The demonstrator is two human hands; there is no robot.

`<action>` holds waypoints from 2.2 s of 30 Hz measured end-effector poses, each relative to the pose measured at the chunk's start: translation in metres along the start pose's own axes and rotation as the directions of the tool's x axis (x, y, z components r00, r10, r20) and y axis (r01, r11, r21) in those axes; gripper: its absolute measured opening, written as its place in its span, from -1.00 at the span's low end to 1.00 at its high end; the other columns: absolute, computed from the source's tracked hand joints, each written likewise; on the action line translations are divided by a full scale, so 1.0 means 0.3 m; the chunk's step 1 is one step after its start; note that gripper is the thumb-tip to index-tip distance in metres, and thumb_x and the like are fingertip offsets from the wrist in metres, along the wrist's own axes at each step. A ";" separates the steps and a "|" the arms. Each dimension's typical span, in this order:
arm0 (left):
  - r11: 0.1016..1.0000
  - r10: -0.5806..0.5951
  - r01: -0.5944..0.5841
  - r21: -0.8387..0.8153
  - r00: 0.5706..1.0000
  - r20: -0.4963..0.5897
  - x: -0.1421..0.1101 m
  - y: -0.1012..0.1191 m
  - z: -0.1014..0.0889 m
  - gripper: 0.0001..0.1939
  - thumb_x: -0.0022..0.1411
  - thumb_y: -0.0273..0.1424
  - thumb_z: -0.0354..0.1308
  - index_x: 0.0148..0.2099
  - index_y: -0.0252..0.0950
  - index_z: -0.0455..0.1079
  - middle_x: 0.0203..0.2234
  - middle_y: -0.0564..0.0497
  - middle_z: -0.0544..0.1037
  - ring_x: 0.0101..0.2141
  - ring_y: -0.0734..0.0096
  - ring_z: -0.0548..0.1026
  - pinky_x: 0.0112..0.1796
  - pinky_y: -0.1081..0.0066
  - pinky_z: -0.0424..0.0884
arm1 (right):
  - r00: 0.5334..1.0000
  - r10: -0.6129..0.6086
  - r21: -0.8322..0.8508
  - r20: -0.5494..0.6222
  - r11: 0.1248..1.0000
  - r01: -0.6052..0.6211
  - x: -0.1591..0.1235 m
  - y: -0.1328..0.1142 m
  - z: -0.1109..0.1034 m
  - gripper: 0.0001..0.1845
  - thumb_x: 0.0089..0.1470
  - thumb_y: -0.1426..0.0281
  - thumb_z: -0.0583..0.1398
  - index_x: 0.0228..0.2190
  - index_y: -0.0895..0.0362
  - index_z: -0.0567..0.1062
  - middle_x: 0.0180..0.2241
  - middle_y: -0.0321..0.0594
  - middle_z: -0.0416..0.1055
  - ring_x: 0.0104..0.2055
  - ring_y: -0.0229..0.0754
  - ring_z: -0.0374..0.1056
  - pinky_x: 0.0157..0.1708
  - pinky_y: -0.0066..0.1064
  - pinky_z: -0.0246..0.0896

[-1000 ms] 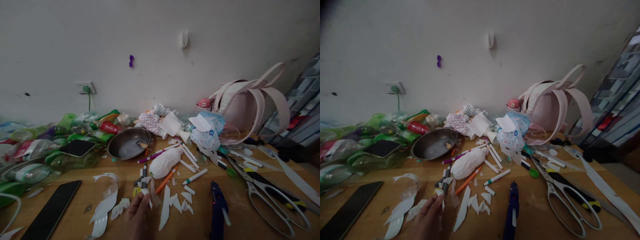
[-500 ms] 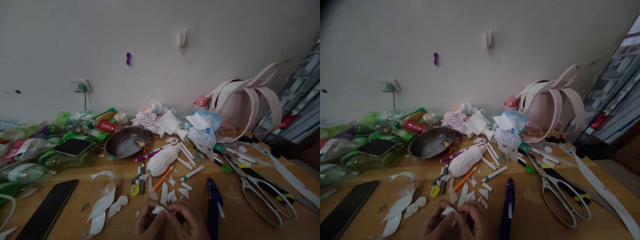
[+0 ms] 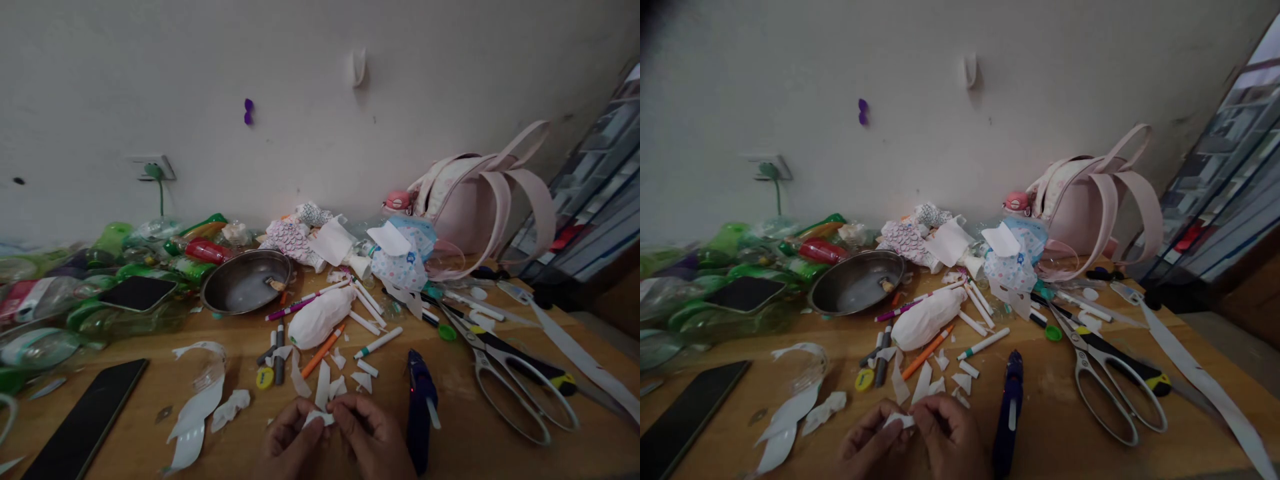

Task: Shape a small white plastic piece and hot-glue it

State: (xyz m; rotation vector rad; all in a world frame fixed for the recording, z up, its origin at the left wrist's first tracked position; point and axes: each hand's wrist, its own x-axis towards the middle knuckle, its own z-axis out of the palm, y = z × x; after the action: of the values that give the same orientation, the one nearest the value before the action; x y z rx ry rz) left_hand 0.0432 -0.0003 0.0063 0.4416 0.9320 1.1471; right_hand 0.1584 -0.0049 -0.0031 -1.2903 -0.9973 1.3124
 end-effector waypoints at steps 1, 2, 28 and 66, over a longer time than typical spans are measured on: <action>1.000 0.013 -0.013 0.017 1.000 -0.006 0.002 -0.001 0.000 -0.73 -0.27 -0.29 0.42 -0.61 -0.31 0.41 -0.73 0.10 0.46 -0.61 0.59 0.29 -0.50 0.57 0.13 | 0.999 -0.032 -0.003 -0.043 0.999 0.032 0.000 0.003 0.002 -0.62 -0.09 0.03 0.19 -0.42 0.09 0.50 -0.49 -0.30 0.38 -0.47 -0.29 0.24 -0.54 -0.56 0.09; 0.999 0.023 -0.022 0.033 1.000 -0.016 0.003 -0.002 -0.001 -0.73 -0.25 -0.28 0.42 -0.61 -0.30 0.40 -0.73 0.10 0.46 -0.61 0.58 0.28 -0.50 0.57 0.13 | 0.992 -0.087 -0.013 -0.089 0.996 0.087 0.000 0.005 0.004 -0.68 -0.07 0.09 0.20 -0.39 0.08 0.49 -0.45 -0.29 0.40 -0.44 -0.28 0.26 -0.50 -0.56 0.12; 0.926 0.220 -0.194 0.324 0.974 -0.048 0.007 0.004 -0.004 -0.72 -0.27 -0.19 0.39 -0.59 -0.28 0.46 -0.67 0.12 0.45 -0.54 0.49 0.30 -0.43 0.52 0.19 | 0.994 -0.107 -0.098 0.024 0.989 0.109 0.005 0.004 -0.009 -0.67 0.00 0.12 0.13 -0.51 0.14 0.44 -0.48 -0.31 0.33 -0.36 -0.23 0.28 -0.32 -0.50 0.11; 0.819 0.182 -0.152 0.553 0.983 0.001 0.028 0.012 -0.064 -0.72 -0.18 -0.14 0.32 -0.49 -0.23 0.48 -0.60 0.09 0.49 -0.48 0.38 0.36 -0.41 0.48 0.27 | 0.992 -0.098 -0.201 0.083 0.973 0.113 0.039 0.006 -0.005 -0.83 -0.04 0.30 0.10 -0.54 0.13 0.34 -0.49 -0.29 0.23 -0.40 -0.22 0.19 -0.38 -0.44 0.08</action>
State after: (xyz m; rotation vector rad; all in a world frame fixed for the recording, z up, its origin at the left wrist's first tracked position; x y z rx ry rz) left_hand 0.0265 0.0056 -0.0054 0.9863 1.2952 1.0351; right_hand 0.1606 0.0061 -0.0070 -1.3313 -1.2628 1.2052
